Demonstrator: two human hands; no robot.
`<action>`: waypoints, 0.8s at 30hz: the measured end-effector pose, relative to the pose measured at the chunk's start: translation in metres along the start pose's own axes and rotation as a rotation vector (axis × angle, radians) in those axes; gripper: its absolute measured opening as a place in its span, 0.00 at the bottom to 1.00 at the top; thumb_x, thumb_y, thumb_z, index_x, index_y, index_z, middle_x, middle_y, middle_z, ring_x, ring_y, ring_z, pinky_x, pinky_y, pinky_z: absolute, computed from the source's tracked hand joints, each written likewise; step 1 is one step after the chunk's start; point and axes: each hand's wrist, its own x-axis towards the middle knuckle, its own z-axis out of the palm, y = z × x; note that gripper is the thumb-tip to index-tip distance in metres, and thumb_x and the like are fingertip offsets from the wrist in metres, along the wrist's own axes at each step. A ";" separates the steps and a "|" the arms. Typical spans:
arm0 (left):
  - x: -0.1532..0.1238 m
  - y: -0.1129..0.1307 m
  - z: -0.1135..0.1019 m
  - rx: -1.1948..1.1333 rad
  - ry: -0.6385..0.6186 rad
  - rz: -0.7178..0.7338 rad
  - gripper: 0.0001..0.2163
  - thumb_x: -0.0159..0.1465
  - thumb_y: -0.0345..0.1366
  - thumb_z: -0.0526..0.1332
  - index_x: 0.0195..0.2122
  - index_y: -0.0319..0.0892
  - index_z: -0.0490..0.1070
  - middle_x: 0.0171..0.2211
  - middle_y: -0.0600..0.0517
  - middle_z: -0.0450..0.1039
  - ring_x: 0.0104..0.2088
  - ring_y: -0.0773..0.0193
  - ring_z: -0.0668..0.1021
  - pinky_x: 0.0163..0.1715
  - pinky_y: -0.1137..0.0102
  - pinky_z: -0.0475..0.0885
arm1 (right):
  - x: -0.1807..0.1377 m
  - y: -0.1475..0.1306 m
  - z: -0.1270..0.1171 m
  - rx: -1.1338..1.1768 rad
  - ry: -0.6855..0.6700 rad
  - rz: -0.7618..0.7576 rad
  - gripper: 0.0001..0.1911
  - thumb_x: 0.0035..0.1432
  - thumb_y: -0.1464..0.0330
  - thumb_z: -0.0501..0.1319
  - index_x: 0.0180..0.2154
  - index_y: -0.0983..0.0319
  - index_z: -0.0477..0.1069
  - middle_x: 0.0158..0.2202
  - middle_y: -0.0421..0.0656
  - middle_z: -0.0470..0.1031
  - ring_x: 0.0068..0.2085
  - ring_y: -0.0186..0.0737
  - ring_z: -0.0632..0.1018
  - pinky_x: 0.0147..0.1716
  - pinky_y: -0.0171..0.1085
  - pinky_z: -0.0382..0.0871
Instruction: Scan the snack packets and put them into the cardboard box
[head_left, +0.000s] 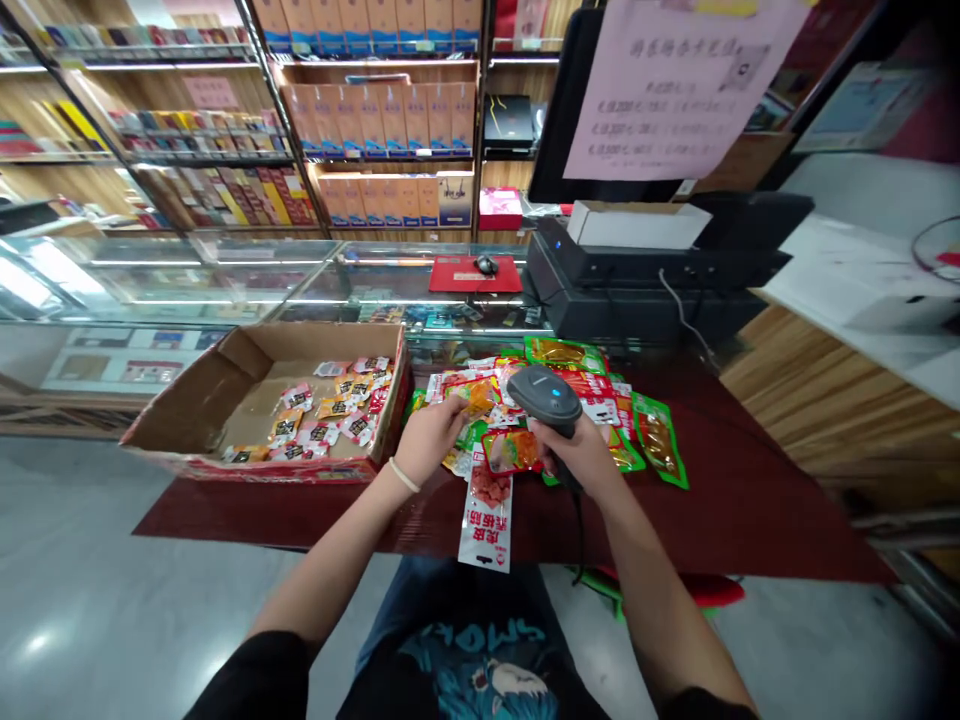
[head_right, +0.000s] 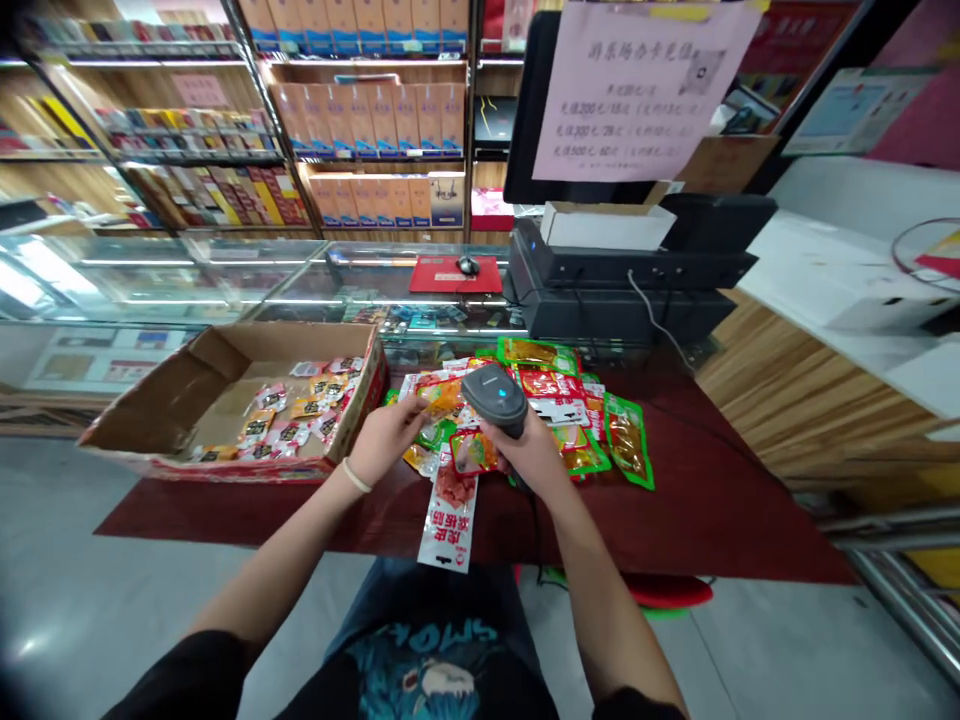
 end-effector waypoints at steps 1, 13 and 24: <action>0.002 0.002 0.010 0.035 -0.011 0.023 0.09 0.68 0.36 0.56 0.46 0.45 0.74 0.39 0.49 0.81 0.40 0.57 0.81 0.40 0.68 0.71 | -0.002 0.002 -0.004 0.006 0.015 0.012 0.24 0.49 0.48 0.70 0.35 0.57 0.65 0.17 0.33 0.68 0.14 0.34 0.69 0.13 0.34 0.63; 0.006 0.019 0.106 0.151 -0.171 0.393 0.13 0.66 0.39 0.63 0.50 0.44 0.75 0.48 0.44 0.76 0.48 0.53 0.77 0.48 0.61 0.72 | -0.019 0.002 -0.038 0.068 0.125 0.033 0.24 0.47 0.47 0.70 0.28 0.58 0.66 0.16 0.35 0.67 0.15 0.33 0.67 0.13 0.34 0.61; 0.008 0.024 0.063 0.010 -0.056 0.338 0.12 0.69 0.35 0.58 0.51 0.43 0.75 0.49 0.45 0.77 0.49 0.55 0.78 0.50 0.61 0.73 | -0.011 0.001 -0.032 0.067 0.119 0.027 0.26 0.45 0.47 0.72 0.29 0.58 0.65 0.16 0.34 0.67 0.14 0.34 0.67 0.13 0.34 0.62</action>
